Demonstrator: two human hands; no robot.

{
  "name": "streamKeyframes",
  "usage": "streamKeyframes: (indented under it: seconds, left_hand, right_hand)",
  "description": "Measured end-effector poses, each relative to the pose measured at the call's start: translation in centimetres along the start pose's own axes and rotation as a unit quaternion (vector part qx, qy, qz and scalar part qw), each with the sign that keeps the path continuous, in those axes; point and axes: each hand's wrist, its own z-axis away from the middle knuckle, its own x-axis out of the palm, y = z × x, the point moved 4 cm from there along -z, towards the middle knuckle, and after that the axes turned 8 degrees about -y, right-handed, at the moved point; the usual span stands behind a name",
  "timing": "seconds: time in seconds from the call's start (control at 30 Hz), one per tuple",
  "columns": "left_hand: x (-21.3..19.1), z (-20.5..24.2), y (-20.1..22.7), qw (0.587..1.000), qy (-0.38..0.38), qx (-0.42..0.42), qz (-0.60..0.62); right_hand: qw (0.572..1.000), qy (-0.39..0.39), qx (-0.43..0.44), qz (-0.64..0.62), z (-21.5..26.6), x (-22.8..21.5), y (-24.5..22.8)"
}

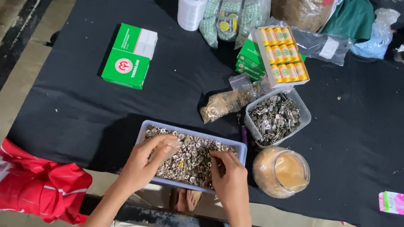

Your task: Sorting small metal eyelets from a tray into a container or bag.

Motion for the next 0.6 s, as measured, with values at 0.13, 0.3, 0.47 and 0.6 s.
streamKeyframes:
  seconds: [0.13,0.3,0.47,0.6]
  left_hand:
    - [0.8,-1.1,2.6,0.997,-0.062,-0.032,0.037]
    - [0.7,-1.4,3.3,0.999,-0.010,-0.020,-0.044]
    - [0.6,-0.2,1.5,0.994,0.015,-0.018,-0.107]
    - [0.8,-0.4,1.8,0.992,0.029,-0.024,-0.122]
  right_hand:
    - [1.000,0.012,-0.014,0.000,-0.1,-1.2,-1.5]
    - [0.997,-0.047,0.057,-0.029,-0.1,-2.6,-4.4]
    - [0.995,-0.054,0.072,0.051,0.2,-1.9,-3.2]
    - [0.986,-0.051,0.081,0.139,-0.6,-0.6,-2.3]
